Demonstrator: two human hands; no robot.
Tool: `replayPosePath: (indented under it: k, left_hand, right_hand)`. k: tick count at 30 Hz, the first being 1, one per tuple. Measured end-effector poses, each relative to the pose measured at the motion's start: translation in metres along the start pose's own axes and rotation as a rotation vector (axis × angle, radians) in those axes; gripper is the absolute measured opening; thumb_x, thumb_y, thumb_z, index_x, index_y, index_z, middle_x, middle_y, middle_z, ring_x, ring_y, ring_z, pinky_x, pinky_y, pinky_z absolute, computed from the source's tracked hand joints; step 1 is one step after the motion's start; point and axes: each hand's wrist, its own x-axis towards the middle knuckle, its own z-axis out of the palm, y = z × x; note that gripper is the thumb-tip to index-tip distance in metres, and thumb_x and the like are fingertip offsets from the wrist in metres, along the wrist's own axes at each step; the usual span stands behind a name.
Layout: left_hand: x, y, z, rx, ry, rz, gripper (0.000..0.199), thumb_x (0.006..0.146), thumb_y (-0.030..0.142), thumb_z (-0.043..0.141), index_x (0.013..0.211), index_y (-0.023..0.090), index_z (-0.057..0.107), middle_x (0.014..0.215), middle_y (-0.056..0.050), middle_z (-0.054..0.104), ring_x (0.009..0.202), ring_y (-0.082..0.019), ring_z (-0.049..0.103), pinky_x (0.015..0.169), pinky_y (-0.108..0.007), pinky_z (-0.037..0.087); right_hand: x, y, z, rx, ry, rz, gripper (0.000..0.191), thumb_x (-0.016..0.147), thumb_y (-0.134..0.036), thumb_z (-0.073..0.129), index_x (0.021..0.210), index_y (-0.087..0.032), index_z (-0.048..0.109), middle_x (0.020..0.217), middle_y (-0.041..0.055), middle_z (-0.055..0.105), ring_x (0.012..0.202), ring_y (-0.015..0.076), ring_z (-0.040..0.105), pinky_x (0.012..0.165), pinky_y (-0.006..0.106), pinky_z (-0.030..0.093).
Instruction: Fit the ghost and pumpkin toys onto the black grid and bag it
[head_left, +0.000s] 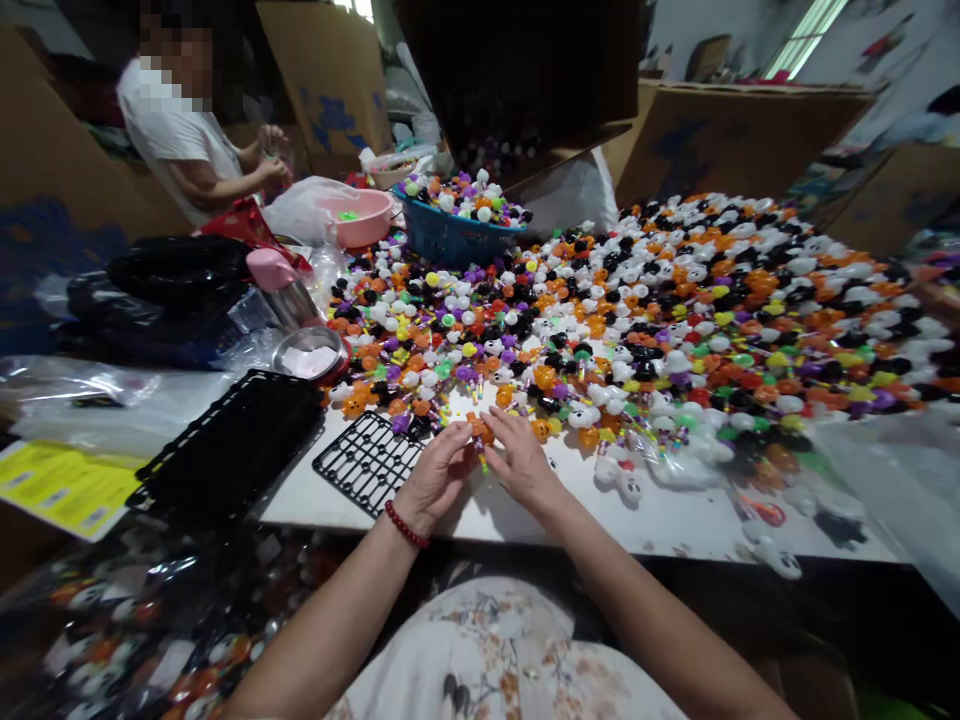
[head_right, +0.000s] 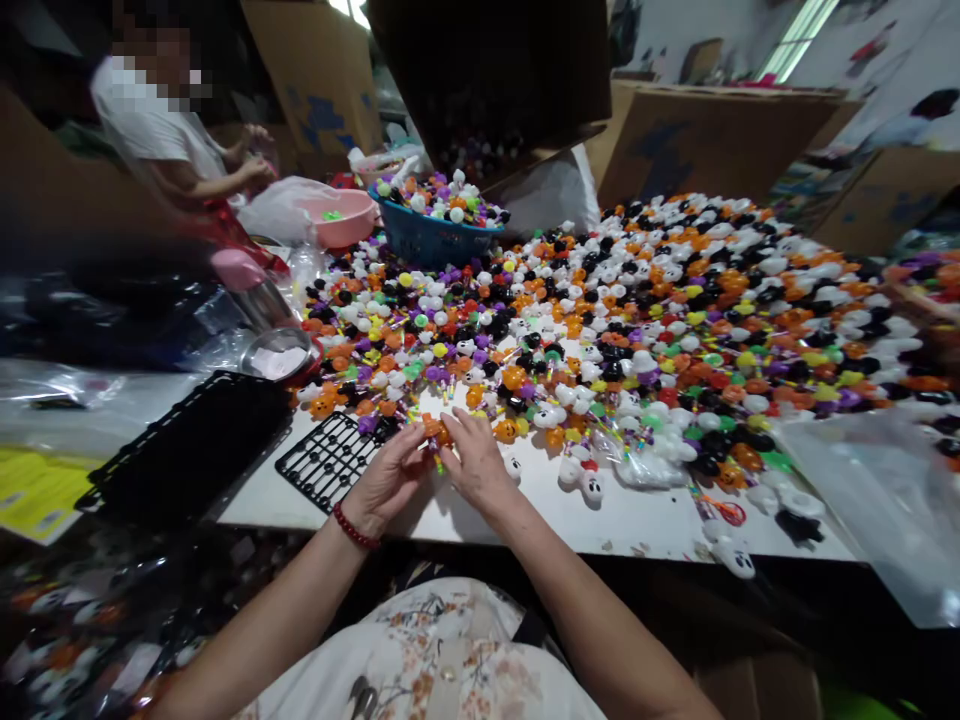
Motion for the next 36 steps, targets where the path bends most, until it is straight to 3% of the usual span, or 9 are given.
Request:
replayPosePath:
  k: [4, 8, 12, 15, 19, 24, 28, 33, 36]
  left_hand:
    - [-0.006, -0.016, 0.009, 0.164, -0.021, 0.007, 0.026, 0.074, 0.034, 0.08, 0.091, 0.017, 0.068, 0.093, 0.0, 0.065, 0.08, -0.009, 0.058, 0.075, -0.02, 0.045]
    - [-0.011, -0.024, 0.016, 0.438, -0.077, 0.012, 0.031, 0.079, 0.045, 0.073, 0.092, 0.017, 0.068, 0.083, 0.001, 0.062, 0.074, -0.009, 0.054, 0.067, -0.02, 0.041]
    - [-0.013, -0.027, 0.019, 0.383, -0.113, -0.09, 0.034, 0.082, 0.045, 0.071, 0.102, 0.018, 0.066, 0.093, -0.002, 0.064, 0.08, -0.01, 0.057, 0.068, -0.018, 0.042]
    - [-0.012, -0.031, 0.023, 0.243, -0.126, -0.137, 0.034, 0.079, 0.04, 0.076, 0.101, 0.017, 0.066, 0.09, -0.002, 0.063, 0.075, -0.008, 0.056, 0.065, -0.017, 0.042]
    - [-0.007, -0.041, 0.032, 0.064, -0.032, -0.117, 0.036, 0.069, 0.036, 0.084, 0.093, 0.018, 0.065, 0.088, 0.0, 0.064, 0.077, -0.009, 0.058, 0.064, -0.017, 0.044]
    - [0.0, -0.045, 0.037, 0.062, -0.036, -0.085, 0.037, 0.07, 0.036, 0.084, 0.095, 0.017, 0.065, 0.086, 0.003, 0.062, 0.065, -0.004, 0.051, 0.051, -0.014, 0.037]
    - [0.001, -0.043, 0.032, 0.137, -0.024, -0.108, 0.04, 0.067, 0.03, 0.085, 0.096, 0.016, 0.062, 0.084, 0.001, 0.064, 0.068, -0.006, 0.056, 0.056, -0.014, 0.041]
    - [0.0, -0.033, 0.025, 0.172, -0.012, -0.129, 0.033, 0.073, 0.035, 0.078, 0.088, 0.016, 0.057, 0.079, -0.001, 0.064, 0.062, -0.006, 0.054, 0.047, -0.013, 0.033]
    - [0.0, -0.025, 0.022, 0.142, -0.07, -0.195, 0.032, 0.077, 0.042, 0.071, 0.085, 0.017, 0.053, 0.072, -0.002, 0.062, 0.054, -0.006, 0.049, 0.042, -0.012, 0.025]
  right_hand:
    - [-0.016, -0.007, -0.015, 0.073, 0.089, 0.129, 0.036, 0.093, -0.035, 0.05, 0.123, -0.021, 0.065, 0.124, 0.0137, 0.059, 0.119, 0.0249, 0.053, 0.104, 0.044, 0.043]
    - [-0.021, -0.013, -0.027, 0.375, 0.068, 0.317, 0.033, 0.086, -0.048, 0.062, 0.104, -0.022, 0.071, 0.109, 0.0086, 0.063, 0.104, 0.0223, 0.059, 0.089, 0.036, 0.049]
    - [-0.022, -0.014, -0.034, 0.719, 0.042, 0.448, 0.032, 0.084, -0.05, 0.064, 0.097, -0.021, 0.067, 0.095, 0.0029, 0.068, 0.091, 0.018, 0.061, 0.085, 0.032, 0.05]
    - [-0.022, -0.011, -0.031, 0.592, 0.11, 0.4, 0.033, 0.087, -0.052, 0.059, 0.097, -0.021, 0.066, 0.095, 0.0042, 0.069, 0.091, 0.0194, 0.062, 0.087, 0.034, 0.05]
    - [-0.023, -0.003, -0.018, 0.276, 0.155, 0.288, 0.037, 0.088, -0.048, 0.058, 0.112, -0.022, 0.067, 0.117, 0.0097, 0.068, 0.111, 0.0255, 0.06, 0.101, 0.044, 0.044]
    - [-0.02, 0.004, -0.018, 0.399, 0.181, 0.328, 0.043, 0.09, -0.044, 0.057, 0.126, -0.022, 0.062, 0.125, 0.0096, 0.066, 0.116, 0.0235, 0.061, 0.102, 0.041, 0.047]
    - [-0.019, -0.001, -0.029, 0.402, 0.11, 0.295, 0.041, 0.083, -0.037, 0.067, 0.12, -0.021, 0.066, 0.126, 0.0089, 0.066, 0.119, 0.0242, 0.059, 0.106, 0.041, 0.044]
    - [-0.019, -0.006, -0.048, 0.576, 0.135, 0.347, 0.051, 0.083, -0.037, 0.067, 0.131, -0.023, 0.058, 0.115, 0.0073, 0.069, 0.096, 0.0193, 0.067, 0.088, 0.036, 0.055]
    - [-0.022, -0.005, -0.063, 0.511, 0.07, 0.367, 0.049, 0.083, -0.039, 0.068, 0.129, -0.023, 0.06, 0.107, 0.0061, 0.071, 0.084, 0.0172, 0.067, 0.078, 0.034, 0.057]
